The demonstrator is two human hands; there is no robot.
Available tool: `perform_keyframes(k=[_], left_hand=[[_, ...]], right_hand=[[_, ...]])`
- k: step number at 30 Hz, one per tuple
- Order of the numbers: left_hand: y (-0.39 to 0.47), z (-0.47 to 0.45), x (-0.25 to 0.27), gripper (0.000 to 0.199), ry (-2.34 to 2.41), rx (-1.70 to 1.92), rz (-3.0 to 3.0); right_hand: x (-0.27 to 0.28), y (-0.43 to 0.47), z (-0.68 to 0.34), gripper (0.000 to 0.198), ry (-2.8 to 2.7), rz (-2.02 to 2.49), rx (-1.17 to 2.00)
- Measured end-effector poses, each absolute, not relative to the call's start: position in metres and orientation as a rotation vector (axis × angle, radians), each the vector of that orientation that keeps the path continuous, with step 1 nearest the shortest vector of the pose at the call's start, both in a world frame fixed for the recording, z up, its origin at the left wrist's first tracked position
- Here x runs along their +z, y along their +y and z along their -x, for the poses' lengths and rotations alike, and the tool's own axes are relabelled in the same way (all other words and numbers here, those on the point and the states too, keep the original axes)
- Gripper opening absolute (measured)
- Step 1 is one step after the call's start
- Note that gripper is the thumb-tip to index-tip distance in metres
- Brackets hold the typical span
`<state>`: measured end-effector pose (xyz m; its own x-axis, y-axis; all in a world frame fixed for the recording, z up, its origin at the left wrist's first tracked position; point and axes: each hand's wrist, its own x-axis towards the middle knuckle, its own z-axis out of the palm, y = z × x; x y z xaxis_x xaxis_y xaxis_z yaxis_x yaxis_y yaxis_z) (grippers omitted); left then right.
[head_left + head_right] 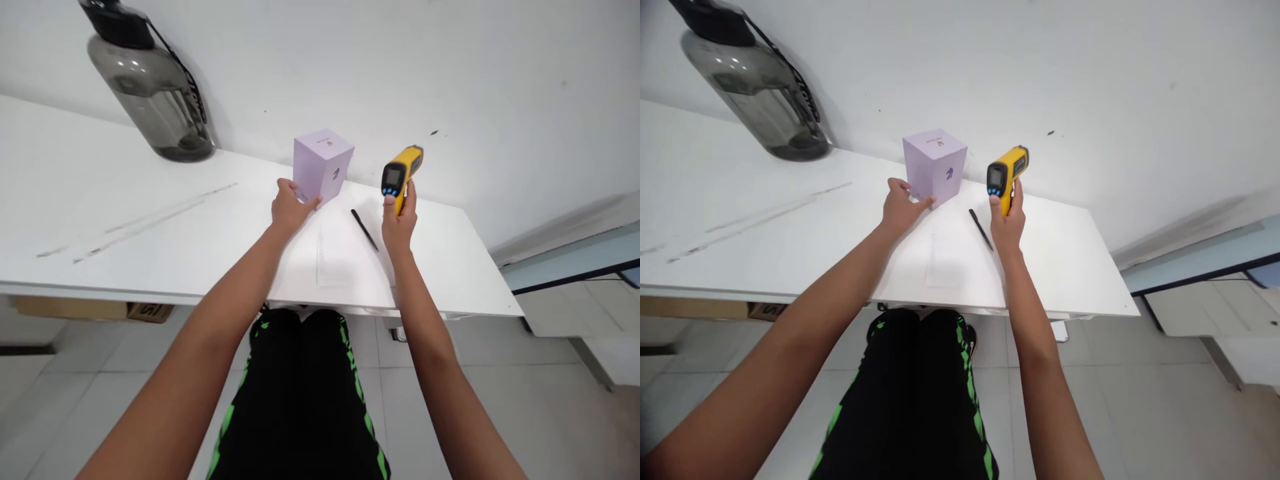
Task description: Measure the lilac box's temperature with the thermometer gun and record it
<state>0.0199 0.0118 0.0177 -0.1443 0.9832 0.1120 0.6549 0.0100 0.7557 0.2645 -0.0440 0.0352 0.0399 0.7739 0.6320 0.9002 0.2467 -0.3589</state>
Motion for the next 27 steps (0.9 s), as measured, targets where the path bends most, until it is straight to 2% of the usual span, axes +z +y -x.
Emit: perform_keyframes(k=[2,3,7,10,17,23,27], left_hand=[[0.004,-0.02,0.026,0.049,1.806,0.744,-1.803],[0.0,-0.021,0.029,0.047,1.795,0.63,-1.88],[-0.014,-0.032,0.036,0.053,1.908,0.231,-2.112],[-0.023,-0.046,0.033,0.055,1.975,0.075,-2.281],[-0.037,-0.067,0.025,0.052,1.894,0.027,-2.55],[-0.037,-0.065,0.026,0.045,1.917,0.049,-2.518],[-0.035,-0.063,0.027,0.046,1.897,0.077,-2.464]], right_hand=[[0.036,-0.056,-0.276,0.072,-1.639,1.726,-0.128],[0.035,-0.06,-0.281,0.073,-1.607,1.809,-0.092],[0.032,-0.063,-0.288,0.072,-1.56,2.107,0.066],[0.031,-0.06,-0.284,0.07,-1.562,2.229,0.097],[0.026,-0.056,-0.275,0.061,-1.658,2.293,-0.016],[0.021,-0.051,-0.275,0.055,-1.714,2.287,-0.113],[0.019,-0.057,-0.271,0.042,-1.688,2.087,-0.321]])
